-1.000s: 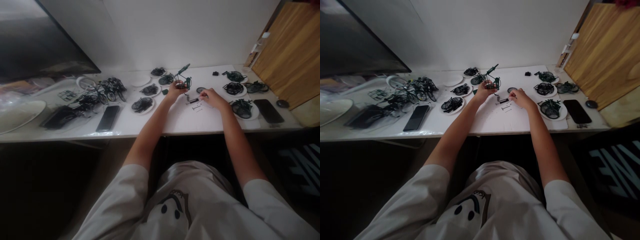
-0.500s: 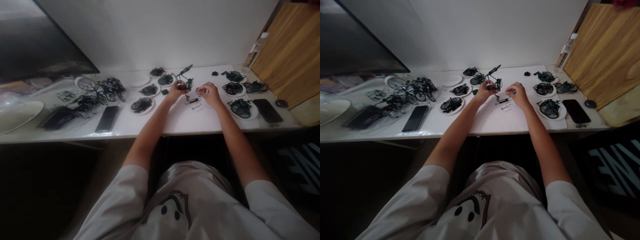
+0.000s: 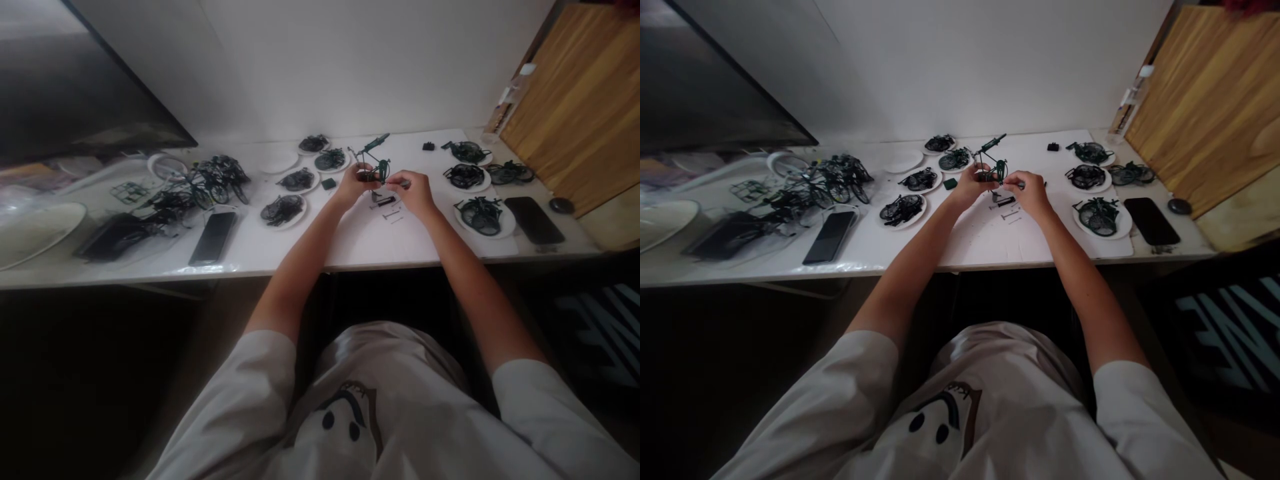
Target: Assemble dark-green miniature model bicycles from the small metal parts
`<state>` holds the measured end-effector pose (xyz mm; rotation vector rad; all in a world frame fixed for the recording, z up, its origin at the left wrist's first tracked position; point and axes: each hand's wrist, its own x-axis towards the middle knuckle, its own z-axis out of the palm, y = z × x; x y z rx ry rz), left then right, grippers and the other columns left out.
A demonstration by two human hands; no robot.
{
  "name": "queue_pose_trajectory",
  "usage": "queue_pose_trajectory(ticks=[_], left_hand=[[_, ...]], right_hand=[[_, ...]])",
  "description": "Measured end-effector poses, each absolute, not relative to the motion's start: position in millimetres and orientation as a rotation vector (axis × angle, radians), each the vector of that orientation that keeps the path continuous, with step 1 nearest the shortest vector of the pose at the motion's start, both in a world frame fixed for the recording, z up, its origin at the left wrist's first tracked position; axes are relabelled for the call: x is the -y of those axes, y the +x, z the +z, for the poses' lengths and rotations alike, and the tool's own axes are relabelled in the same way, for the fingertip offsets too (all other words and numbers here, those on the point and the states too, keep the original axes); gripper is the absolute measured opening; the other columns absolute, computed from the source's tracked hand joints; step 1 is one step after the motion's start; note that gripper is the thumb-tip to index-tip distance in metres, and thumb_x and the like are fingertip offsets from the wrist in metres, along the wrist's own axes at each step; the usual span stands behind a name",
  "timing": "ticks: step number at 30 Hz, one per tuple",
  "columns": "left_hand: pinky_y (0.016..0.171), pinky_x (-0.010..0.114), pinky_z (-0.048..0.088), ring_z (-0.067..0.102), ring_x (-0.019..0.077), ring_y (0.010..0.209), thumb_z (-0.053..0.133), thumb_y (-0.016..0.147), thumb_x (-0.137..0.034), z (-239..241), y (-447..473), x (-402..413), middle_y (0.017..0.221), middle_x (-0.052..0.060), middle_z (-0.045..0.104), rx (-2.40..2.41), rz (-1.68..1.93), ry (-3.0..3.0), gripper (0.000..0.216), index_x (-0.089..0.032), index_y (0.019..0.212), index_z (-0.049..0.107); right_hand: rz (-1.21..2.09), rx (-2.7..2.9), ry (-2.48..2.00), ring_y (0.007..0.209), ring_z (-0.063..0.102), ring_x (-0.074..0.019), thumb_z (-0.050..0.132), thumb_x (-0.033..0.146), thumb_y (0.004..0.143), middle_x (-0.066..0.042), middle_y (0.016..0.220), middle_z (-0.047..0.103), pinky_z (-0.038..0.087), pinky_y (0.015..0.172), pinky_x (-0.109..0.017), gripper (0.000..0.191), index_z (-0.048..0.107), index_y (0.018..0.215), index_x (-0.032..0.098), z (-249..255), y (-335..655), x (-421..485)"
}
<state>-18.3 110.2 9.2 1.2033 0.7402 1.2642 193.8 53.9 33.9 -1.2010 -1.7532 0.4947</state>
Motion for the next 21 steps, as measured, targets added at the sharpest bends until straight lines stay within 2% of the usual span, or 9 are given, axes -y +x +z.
queue_pose_trajectory(ticks=[10, 16, 21], left_hand=[[0.093, 0.039, 0.059, 0.076, 0.018, 0.089, 0.1, 0.054, -0.009, 8.2, -18.5, -107.4, 0.098, 0.004, 0.08, -0.752, 1.243, 1.26, 0.066, -0.023, 0.105, 0.059], [0.088, 0.037, 0.058, 0.073, 0.0166, 0.085, 0.099, 0.056, -0.009, 9.1, -13.8, -106.3, 0.094, 0.002, 0.078, -0.786, 1.243, 1.295, 0.065, -0.023, 0.103, 0.057], [0.092, 0.039, 0.057, 0.073, 0.0174, 0.087, 0.098, 0.057, -0.007, 8.9, -13.0, -107.0, 0.095, 0.003, 0.076, -0.8, 1.245, 1.276, 0.064, -0.022, 0.105, 0.059]], right_hand=[[0.39, 1.894, -1.201, 0.106, 0.08, -0.0304, 0.08, 0.025, 0.095, -0.01, 0.112, 0.089, 0.063, 0.098, -0.044, 0.01, 0.087, 0.102, 0.024, 35.9, 195.7, -51.5], [0.247, 2.008, -1.224, 0.114, 0.077, -0.0316, 0.079, 0.026, 0.1, -0.008, 0.115, 0.089, 0.059, 0.108, -0.046, 0.011, 0.089, 0.105, 0.027, 38.8, 194.1, -49.2], [0.217, 2.044, -1.231, 0.119, 0.076, -0.0324, 0.075, 0.024, 0.103, -0.008, 0.118, 0.088, 0.057, 0.11, -0.046, 0.017, 0.09, 0.108, 0.028, 41.1, 193.7, -47.5]])
